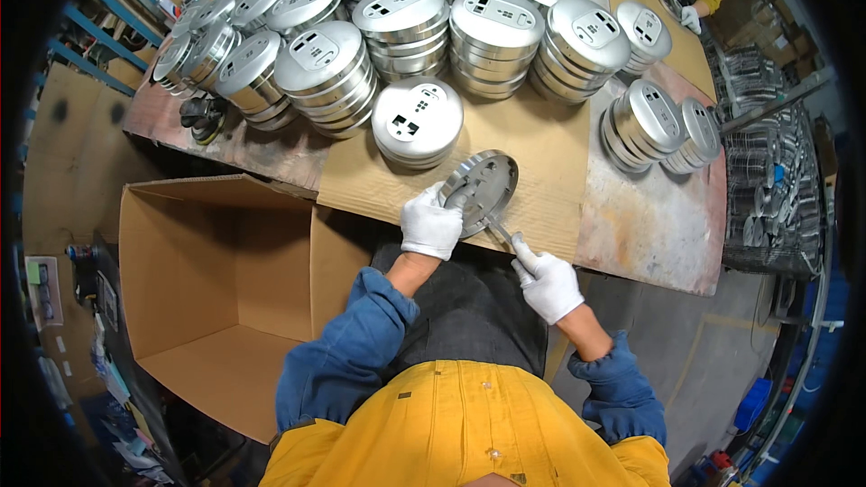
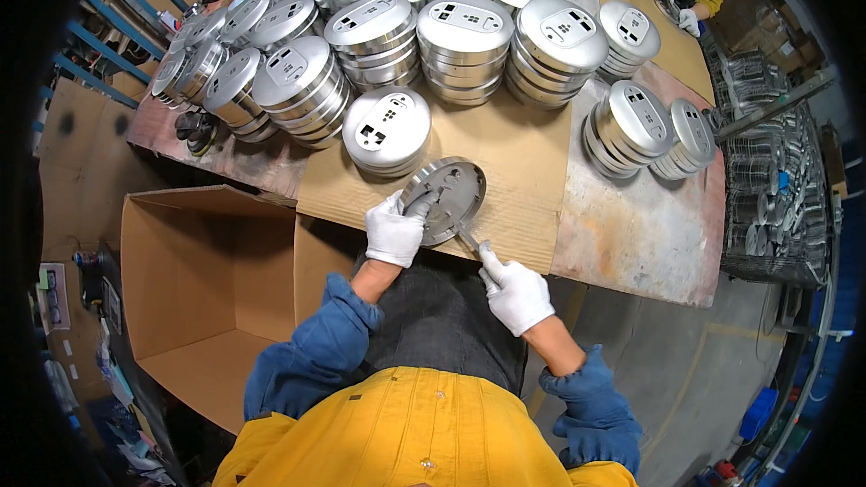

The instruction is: The person deburrs the edges of circular metal casings by hand using a deburring tool, working on an assembly line.

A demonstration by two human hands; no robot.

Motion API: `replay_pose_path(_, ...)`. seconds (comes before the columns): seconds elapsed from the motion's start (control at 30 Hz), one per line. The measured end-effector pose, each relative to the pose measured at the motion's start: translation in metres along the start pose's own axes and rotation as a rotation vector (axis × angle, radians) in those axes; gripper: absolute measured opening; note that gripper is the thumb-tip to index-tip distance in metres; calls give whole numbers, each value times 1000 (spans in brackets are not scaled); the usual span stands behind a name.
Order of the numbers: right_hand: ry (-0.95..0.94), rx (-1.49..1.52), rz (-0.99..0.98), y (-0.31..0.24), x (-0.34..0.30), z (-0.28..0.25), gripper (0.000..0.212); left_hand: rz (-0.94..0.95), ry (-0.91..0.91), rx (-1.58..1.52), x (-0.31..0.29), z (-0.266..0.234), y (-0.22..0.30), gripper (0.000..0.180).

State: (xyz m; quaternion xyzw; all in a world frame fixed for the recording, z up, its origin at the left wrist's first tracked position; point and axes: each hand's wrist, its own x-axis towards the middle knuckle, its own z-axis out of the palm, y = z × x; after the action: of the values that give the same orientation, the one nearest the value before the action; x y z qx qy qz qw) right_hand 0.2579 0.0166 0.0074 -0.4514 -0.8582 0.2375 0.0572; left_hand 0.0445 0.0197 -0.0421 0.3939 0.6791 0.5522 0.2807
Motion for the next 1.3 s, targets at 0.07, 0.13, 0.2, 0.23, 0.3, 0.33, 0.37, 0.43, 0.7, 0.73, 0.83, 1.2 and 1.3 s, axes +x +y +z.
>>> replay_pose_path(0.07,-130,-65,9,-11,4,-27,40,49,41,-69,-4,2,0,21)
replay_pose_path(0.13,-295,-172,16,-24,8,-45,37,75,30,26,-7,1,3,25)
replay_pose_path(0.2,-312,-185,9,-31,12,-53,35,128,41,74,-8,0,6,25)
replay_pose_path(0.23,-331,-196,2,-33,14,-55,34,180,52,123,-9,0,8,25)
replay_pose_path(0.3,-320,-214,-13,-35,16,-57,33,204,67,136,-11,0,14,25)
replay_pose_path(0.33,-309,-229,-25,-35,17,-57,32,229,77,150,-11,0,21,24)
replay_pose_path(0.37,-309,-229,-23,-35,18,-57,32,229,75,149,-12,-2,28,24)
replay_pose_path(0.43,-321,-249,-44,-36,22,-58,31,211,17,231,-14,-8,42,23)
replay_pose_path(0.7,-422,-267,-101,-42,41,-67,27,309,32,273,-14,-8,39,21)
replay_pose_path(0.73,-458,-277,-109,-44,45,-69,27,262,21,229,-14,-8,40,19)
replay_pose_path(0.83,-525,-297,-110,-46,53,-70,34,-66,-16,-217,-13,-2,28,18)
replay_pose_path(1.2,145,-199,-91,2,-4,52,50,-331,57,-268,-5,-8,26,24)
replay_pose_path(1.3,515,188,-164,-2,-3,49,53,-245,190,-288,-6,-13,13,23)
